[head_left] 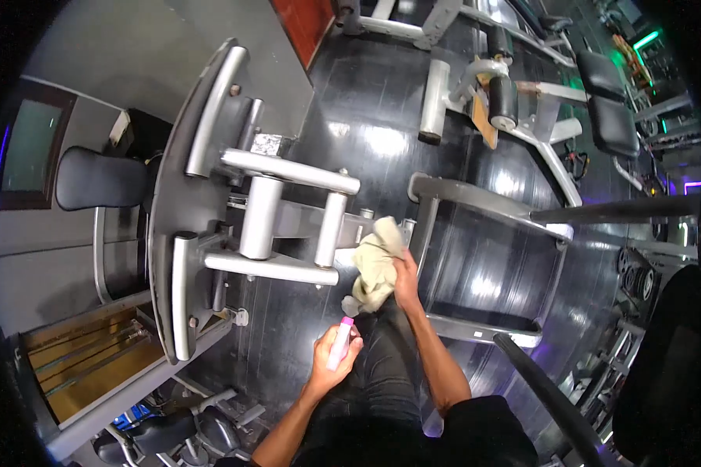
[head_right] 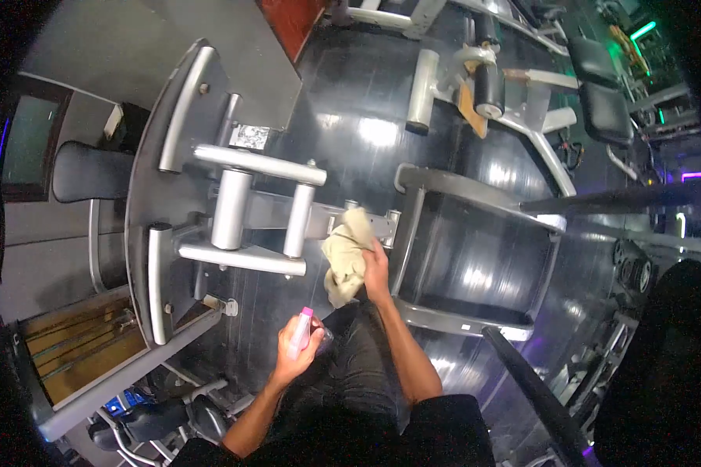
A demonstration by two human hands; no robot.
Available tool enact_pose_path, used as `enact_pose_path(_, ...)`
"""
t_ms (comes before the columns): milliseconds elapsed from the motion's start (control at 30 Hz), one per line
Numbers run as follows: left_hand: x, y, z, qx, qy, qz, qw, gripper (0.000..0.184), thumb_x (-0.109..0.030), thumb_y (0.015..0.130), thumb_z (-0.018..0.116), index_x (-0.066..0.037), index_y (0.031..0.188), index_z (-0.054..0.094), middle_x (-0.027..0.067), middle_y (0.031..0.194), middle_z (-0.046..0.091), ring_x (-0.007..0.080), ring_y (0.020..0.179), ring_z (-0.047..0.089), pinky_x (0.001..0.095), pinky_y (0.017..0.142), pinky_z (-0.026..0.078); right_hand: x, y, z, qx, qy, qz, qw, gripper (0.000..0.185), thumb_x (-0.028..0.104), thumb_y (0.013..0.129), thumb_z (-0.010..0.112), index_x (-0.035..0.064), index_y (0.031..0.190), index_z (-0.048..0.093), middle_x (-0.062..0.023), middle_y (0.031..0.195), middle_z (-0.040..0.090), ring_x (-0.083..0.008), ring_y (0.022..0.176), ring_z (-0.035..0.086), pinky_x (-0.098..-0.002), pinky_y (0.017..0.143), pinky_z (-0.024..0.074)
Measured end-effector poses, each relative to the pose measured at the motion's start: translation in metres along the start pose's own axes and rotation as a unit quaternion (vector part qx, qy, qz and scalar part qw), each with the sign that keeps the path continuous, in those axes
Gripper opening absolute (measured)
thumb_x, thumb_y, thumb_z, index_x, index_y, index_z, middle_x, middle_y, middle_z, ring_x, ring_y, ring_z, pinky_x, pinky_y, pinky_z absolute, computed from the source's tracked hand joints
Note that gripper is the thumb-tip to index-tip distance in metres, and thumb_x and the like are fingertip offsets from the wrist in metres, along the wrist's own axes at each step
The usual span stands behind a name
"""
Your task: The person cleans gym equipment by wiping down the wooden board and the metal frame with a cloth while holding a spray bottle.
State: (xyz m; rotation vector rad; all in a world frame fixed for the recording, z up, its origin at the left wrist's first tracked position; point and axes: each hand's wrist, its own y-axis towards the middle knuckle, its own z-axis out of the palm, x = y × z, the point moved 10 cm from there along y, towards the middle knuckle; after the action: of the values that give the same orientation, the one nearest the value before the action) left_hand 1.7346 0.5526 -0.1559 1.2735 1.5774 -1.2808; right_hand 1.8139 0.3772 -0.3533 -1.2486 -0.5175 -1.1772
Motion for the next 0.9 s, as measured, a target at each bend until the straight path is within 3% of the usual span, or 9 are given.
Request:
enact_pose_path(100, -0.007, 0.003, -0.011, -0.027, -0.031, -0.006, 0.999, 0.015, -0.003, 0.083, 0.068, -0.003, 0.092, 0.056, 0.0029, 0.076, 0.062, 0.0071, 0.061, 0.051, 0.024, 0.056, 0.044, 0.075, -0.003, 0.016, -0.13, -0.02, -0.107, 0.986, 0.043, 0.01, 0.094, 0.045, -0.0056, 0.134, 0.04, -0.012, 0.126, 0.053, -0.0191, 0.111, 0.052, -0.028, 0.097, 0.0386)
enact_pose_path(200, -0.014, 0.012, -0.024, -0.053, -0.048, 0.004, 0.997, 0.016, -0.002, 0.082, 0.067, -0.003, 0.093, 0.056, 0.0042, 0.078, 0.062, 0.0084, 0.064, 0.053, 0.0248, 0.058, 0.045, 0.129, 0.022, 0.086, -0.044, -0.065, -0.147, 0.986, 0.036, 0.005, 0.092, 0.046, -0.0037, 0.127, 0.048, -0.015, 0.129, 0.051, -0.0189, 0.115, 0.052, -0.0275, 0.095, 0.041)
enact_pose_path(367, -0.024, 0.025, -0.052, -0.104, 0.002, 0.025, 0.994, 0.016, 0.0, 0.082, 0.067, -0.002, 0.093, 0.055, 0.0061, 0.08, 0.062, 0.0112, 0.067, 0.057, 0.026, 0.061, 0.047, 0.217, 0.059, 0.242, 0.103, -0.353, -0.468, 0.804, 0.034, 0.005, 0.087, 0.046, 0.0066, 0.119, 0.056, -0.022, 0.114, 0.059, -0.0361, 0.105, 0.059, -0.04, 0.082, 0.0504)
enact_pose_path(467, -0.016, 0.029, -0.062, -0.127, -0.035, -0.026, 0.991, 0.015, 0.002, 0.082, 0.065, -0.001, 0.092, 0.054, 0.0085, 0.081, 0.062, 0.0138, 0.07, 0.06, 0.0273, 0.064, 0.049, 0.169, 0.126, 0.271, 0.28, -0.478, -0.154, 0.818, 0.032, 0.017, 0.089, 0.041, 0.0112, 0.117, 0.057, -0.0246, 0.104, 0.062, -0.0392, 0.107, 0.056, -0.0451, 0.092, 0.0443)
enact_pose_path(533, -0.021, 0.038, -0.067, -0.138, -0.019, -0.019, 0.99, 0.016, 0.004, 0.082, 0.064, -0.001, 0.093, 0.054, 0.01, 0.082, 0.062, 0.015, 0.073, 0.061, 0.0283, 0.066, 0.049, 0.121, 0.162, 0.276, 0.365, -0.481, -0.087, 0.792, 0.031, 0.019, 0.09, 0.04, 0.0113, 0.115, 0.057, -0.0225, 0.108, 0.062, -0.0394, 0.106, 0.056, -0.0449, 0.093, 0.0425)
enact_pose_path(600, -0.023, 0.046, -0.068, -0.145, -0.033, -0.023, 0.989, 0.016, 0.004, 0.082, 0.063, -0.001, 0.094, 0.054, 0.0101, 0.083, 0.062, 0.0155, 0.073, 0.061, 0.0288, 0.067, 0.05, 0.095, 0.179, 0.274, 0.42, -0.472, -0.018, 0.775, 0.032, 0.016, 0.094, 0.037, 0.0065, 0.119, 0.054, -0.0121, 0.103, 0.062, -0.0216, 0.094, 0.055, -0.0323, 0.087, 0.0429)
enact_pose_path(667, -0.023, 0.054, -0.067, -0.157, -0.063, -0.039, 0.985, 0.015, 0.004, 0.082, 0.063, 0.0, 0.094, 0.054, 0.0099, 0.083, 0.062, 0.0155, 0.074, 0.061, 0.0287, 0.068, 0.05, 0.049, 0.202, 0.265, 0.438, -0.378, 0.021, 0.815, 0.029, 0.014, 0.095, 0.039, 0.0034, 0.118, 0.054, -0.0115, 0.104, 0.062, -0.0193, 0.095, 0.055, -0.0317, 0.086, 0.0436)
enact_pose_path(800, -0.032, 0.074, -0.068, -0.169, -0.081, -0.048, 0.981, 0.015, 0.003, 0.082, 0.063, 0.0, 0.093, 0.054, 0.0101, 0.083, 0.062, 0.0156, 0.075, 0.062, 0.0286, 0.069, 0.05, 0.062, 0.183, 0.258, 0.478, -0.388, -0.071, 0.784, 0.038, 0.007, 0.089, 0.044, 0.0015, 0.125, 0.054, -0.0169, 0.116, 0.062, -0.0209, 0.099, 0.056, -0.0325, 0.088, 0.0437)
enact_pose_path(900, -0.036, 0.084, -0.069, -0.183, -0.067, -0.061, 0.979, 0.015, 0.002, 0.081, 0.064, 0.0, 0.092, 0.054, 0.0101, 0.084, 0.063, 0.0158, 0.076, 0.062, 0.0291, 0.069, 0.051, 0.089, 0.172, 0.237, 0.53, -0.35, 0.12, 0.763, 0.038, 0.01, 0.089, 0.051, 0.0014, 0.126, 0.055, -0.0133, 0.117, 0.062, -0.0207, 0.102, 0.056, -0.0296, 0.092, 0.0423)
